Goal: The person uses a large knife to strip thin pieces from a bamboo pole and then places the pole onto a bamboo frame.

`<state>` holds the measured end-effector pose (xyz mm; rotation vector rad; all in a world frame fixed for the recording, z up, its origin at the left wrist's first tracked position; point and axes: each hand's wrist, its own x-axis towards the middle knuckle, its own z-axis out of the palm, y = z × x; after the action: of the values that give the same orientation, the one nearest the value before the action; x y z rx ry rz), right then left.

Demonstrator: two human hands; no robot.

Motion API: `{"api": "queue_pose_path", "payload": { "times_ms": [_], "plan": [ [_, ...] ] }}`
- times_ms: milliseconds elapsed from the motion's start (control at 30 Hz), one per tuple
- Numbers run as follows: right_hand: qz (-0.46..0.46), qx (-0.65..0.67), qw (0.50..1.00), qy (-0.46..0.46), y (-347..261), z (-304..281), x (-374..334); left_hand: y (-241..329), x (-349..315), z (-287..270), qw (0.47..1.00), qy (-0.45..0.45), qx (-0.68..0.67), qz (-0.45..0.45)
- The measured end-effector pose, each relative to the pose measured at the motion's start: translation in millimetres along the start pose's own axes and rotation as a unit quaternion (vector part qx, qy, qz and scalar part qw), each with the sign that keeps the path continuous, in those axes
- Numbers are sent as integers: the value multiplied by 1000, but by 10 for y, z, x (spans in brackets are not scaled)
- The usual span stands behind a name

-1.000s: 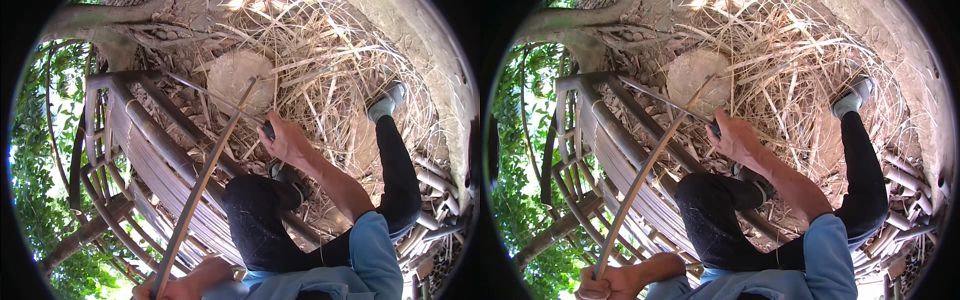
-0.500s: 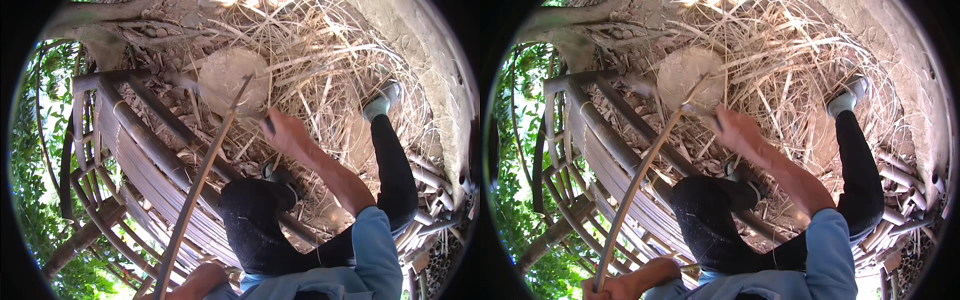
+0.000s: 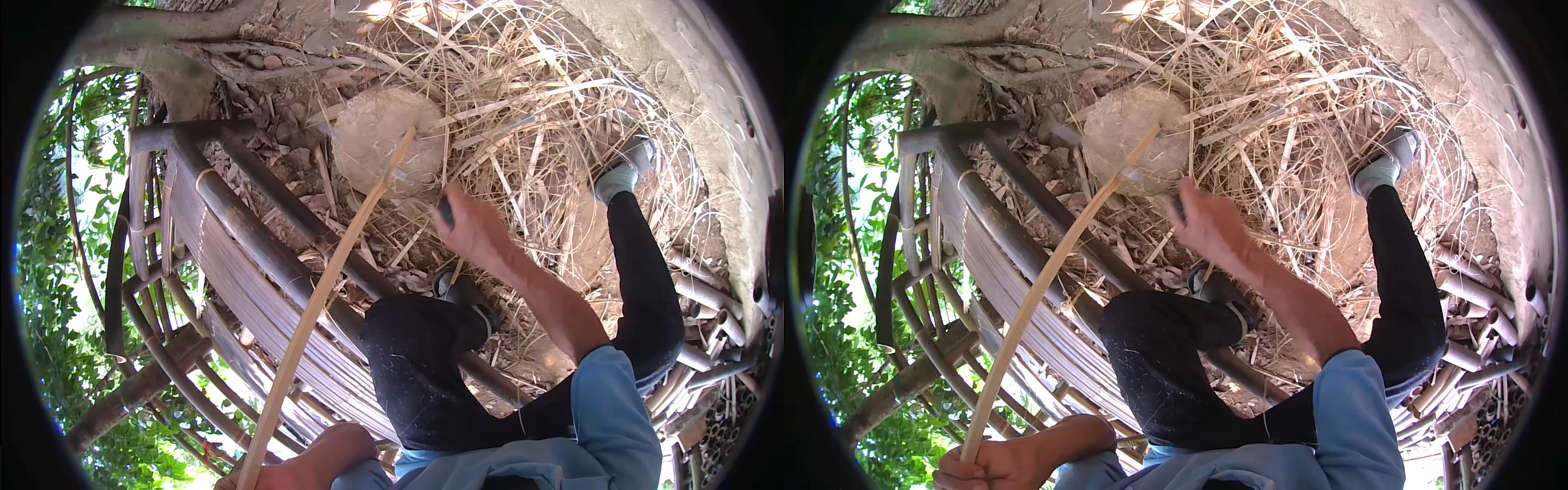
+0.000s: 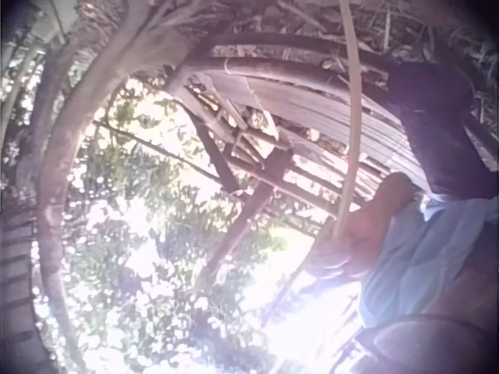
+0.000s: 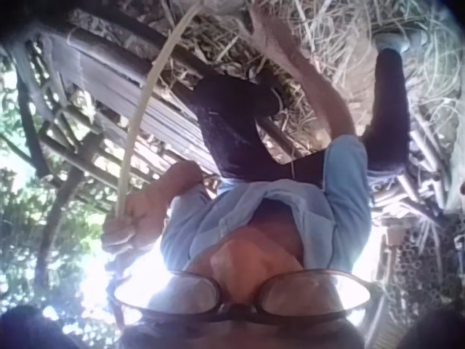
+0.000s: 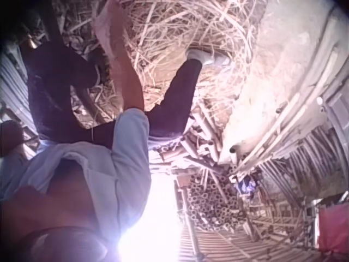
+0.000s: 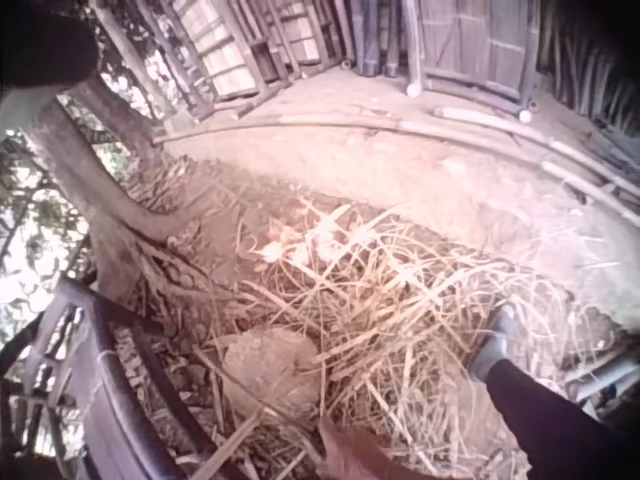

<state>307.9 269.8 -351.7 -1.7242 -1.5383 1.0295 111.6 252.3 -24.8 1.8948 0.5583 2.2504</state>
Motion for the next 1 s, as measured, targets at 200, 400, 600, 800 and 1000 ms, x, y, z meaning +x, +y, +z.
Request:
{"api": "queue_pose_path", "payload": {
  "times_ms": [200,400,600,800,1000],
  "plan": [
    [-102,15,992,75,-302,-4,-92,-26,-13,14,997,31,56,30],
    [-34,-38,996,70,536,197,261,116,66,-64,1000,-4,-11,0],
    [68,-74,991,86,1194,240,320,7,15,131,993,10,-103,-49],
    [100,17,995,-5,358,65,135,-69,-57,336,956,60,-283,-44],
    [-261,50,951,157,-649,-217,-263,-25,-108,365,974,41,-218,-50]
  ]
}}
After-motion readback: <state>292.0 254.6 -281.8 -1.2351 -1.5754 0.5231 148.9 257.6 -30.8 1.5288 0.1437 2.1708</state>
